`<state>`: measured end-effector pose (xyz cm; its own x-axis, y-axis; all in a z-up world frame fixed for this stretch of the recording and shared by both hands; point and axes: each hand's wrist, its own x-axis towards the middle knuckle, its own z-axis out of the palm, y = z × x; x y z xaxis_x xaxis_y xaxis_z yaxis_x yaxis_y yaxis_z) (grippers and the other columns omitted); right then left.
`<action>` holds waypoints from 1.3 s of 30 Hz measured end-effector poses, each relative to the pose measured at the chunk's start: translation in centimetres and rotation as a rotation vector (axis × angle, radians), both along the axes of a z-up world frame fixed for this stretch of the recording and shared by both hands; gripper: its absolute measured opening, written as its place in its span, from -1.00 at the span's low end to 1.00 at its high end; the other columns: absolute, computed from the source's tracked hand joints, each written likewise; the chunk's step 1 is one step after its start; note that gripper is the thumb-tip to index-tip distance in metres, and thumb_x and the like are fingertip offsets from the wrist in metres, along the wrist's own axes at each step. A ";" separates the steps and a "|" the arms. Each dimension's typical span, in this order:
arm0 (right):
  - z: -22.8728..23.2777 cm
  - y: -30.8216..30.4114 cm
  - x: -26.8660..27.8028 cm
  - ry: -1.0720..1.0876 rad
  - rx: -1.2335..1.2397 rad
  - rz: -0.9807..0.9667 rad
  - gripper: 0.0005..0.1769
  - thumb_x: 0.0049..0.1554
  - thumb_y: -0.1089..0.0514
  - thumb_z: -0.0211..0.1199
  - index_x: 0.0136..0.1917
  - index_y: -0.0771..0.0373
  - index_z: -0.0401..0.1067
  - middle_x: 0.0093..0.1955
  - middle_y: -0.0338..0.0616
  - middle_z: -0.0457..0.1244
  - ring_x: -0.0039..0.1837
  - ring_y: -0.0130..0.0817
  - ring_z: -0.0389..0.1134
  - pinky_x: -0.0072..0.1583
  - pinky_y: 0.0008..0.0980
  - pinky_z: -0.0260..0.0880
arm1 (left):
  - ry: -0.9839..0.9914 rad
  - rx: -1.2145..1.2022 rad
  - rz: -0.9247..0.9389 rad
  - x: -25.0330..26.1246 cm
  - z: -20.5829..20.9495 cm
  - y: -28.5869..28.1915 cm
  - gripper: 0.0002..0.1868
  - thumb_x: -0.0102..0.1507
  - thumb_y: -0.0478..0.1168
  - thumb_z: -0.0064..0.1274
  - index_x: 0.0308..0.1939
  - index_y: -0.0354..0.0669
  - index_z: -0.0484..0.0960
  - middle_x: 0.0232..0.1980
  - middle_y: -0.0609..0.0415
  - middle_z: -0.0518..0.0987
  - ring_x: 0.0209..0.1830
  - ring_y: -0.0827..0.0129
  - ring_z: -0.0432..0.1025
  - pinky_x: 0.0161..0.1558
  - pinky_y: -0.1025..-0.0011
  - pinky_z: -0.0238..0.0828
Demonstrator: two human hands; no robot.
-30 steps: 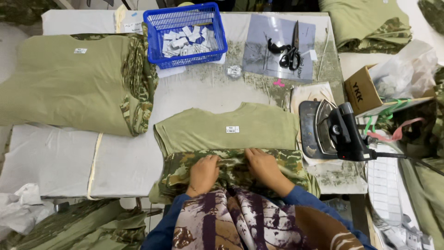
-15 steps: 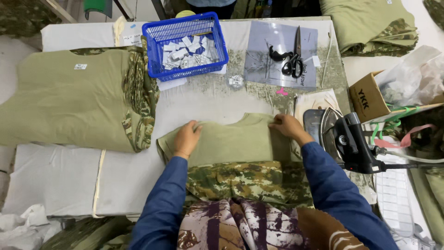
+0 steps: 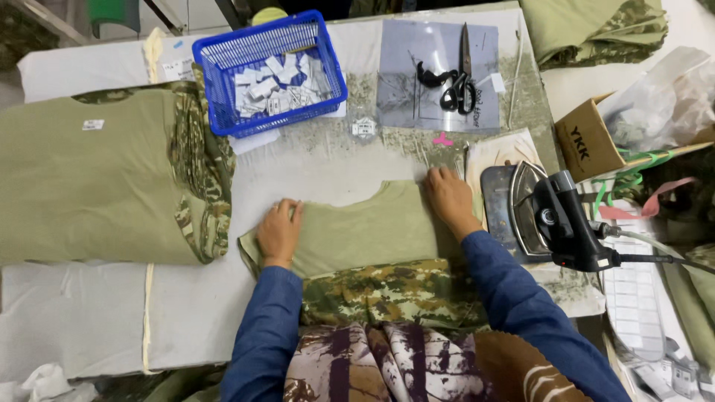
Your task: The person irons a stack of olive green t-shirts with camouflage sleeves on a work table. They repeatedly pick up a small white label, place it on the collar area of each shirt, and press it with an iron. After ironing, the person folds the shirt and sets it aside.
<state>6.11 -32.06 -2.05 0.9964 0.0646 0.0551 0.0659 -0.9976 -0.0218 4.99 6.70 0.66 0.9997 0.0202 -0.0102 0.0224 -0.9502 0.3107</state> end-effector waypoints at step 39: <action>-1.6 9.3 18.6 -0.133 -0.068 0.305 -0.89 0.21 0.01 0.21 -0.09 -0.01 0.51 -0.26 -0.28 0.34 -0.08 -0.25 0.41 0.17 -0.15 0.12 | -0.113 0.085 -0.173 -5.4 -0.5 -4.4 -0.42 0.33 0.26 -0.31 0.42 0.38 0.20 0.49 0.06 0.18 0.49 0.18 0.07 0.33 -0.24 -0.17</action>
<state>24.75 -22.80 -3.70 0.9150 0.3667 0.1684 0.3594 -0.9303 0.0730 -0.38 2.34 0.18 0.9832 -0.1553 0.0962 -0.1732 -0.9598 0.2210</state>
